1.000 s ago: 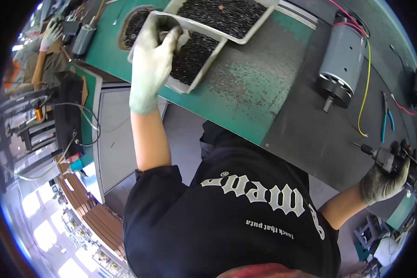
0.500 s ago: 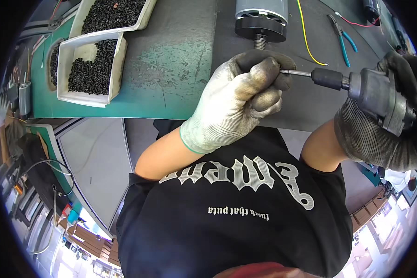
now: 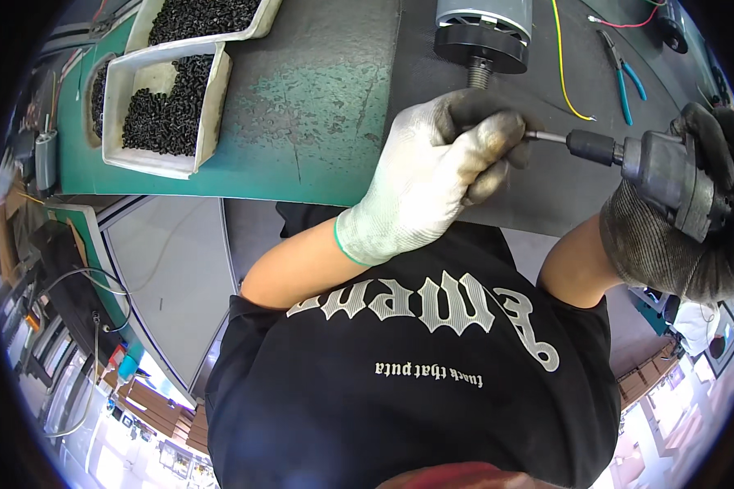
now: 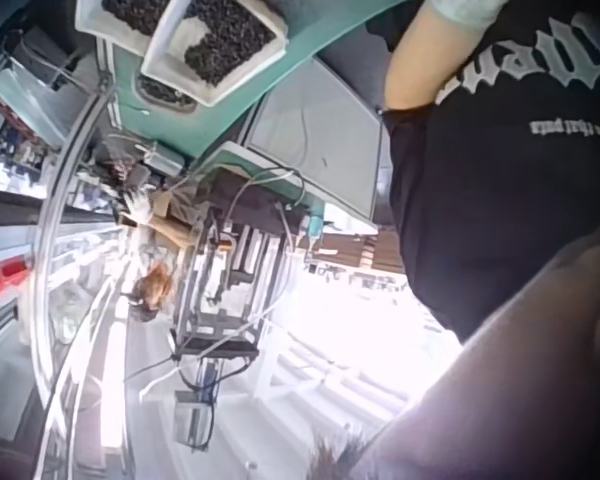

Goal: Assembling electric motors and cooling fan units at a manufacturing station.

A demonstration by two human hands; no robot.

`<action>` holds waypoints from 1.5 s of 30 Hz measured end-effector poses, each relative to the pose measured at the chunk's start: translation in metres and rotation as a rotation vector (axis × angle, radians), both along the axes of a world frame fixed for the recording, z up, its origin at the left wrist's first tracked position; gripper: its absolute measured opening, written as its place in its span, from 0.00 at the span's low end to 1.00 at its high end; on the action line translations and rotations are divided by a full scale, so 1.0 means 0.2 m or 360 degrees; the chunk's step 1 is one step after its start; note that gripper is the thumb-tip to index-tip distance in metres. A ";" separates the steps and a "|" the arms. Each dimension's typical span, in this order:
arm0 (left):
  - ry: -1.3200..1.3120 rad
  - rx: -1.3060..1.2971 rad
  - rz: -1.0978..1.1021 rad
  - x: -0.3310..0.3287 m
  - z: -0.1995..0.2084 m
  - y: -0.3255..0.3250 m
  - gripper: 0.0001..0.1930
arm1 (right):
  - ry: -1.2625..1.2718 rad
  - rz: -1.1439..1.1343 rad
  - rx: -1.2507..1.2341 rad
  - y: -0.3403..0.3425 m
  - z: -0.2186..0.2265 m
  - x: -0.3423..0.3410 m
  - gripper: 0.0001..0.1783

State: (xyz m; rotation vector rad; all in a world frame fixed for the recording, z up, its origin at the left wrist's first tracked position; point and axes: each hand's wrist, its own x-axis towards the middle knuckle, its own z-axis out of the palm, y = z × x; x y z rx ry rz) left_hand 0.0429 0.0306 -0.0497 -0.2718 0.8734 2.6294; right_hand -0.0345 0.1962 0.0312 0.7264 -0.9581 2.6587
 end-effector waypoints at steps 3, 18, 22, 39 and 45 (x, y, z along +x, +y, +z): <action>-0.0050 0.0136 0.0049 -0.01 -0.01 0.02 0.13 | 0.0015 0.0008 0.0021 -0.01 -0.02 -0.04 0.12; -0.0561 0.0309 -0.0045 -0.04 -0.04 0.01 0.15 | -0.0029 -0.0865 0.0907 -0.21 -0.08 -0.02 0.12; -0.0478 0.0775 0.0105 -0.11 -0.16 0.02 0.18 | -0.0021 -0.1127 0.1217 -0.23 -0.10 -0.02 0.15; -0.0157 0.0080 0.0031 -0.12 -0.16 0.00 0.15 | -0.0146 0.0026 0.0702 -0.15 -0.24 -0.13 0.09; -0.0228 0.0264 -0.0001 -0.12 -0.19 0.01 0.14 | -0.0005 -0.0511 0.0748 -0.23 -0.21 -0.10 0.12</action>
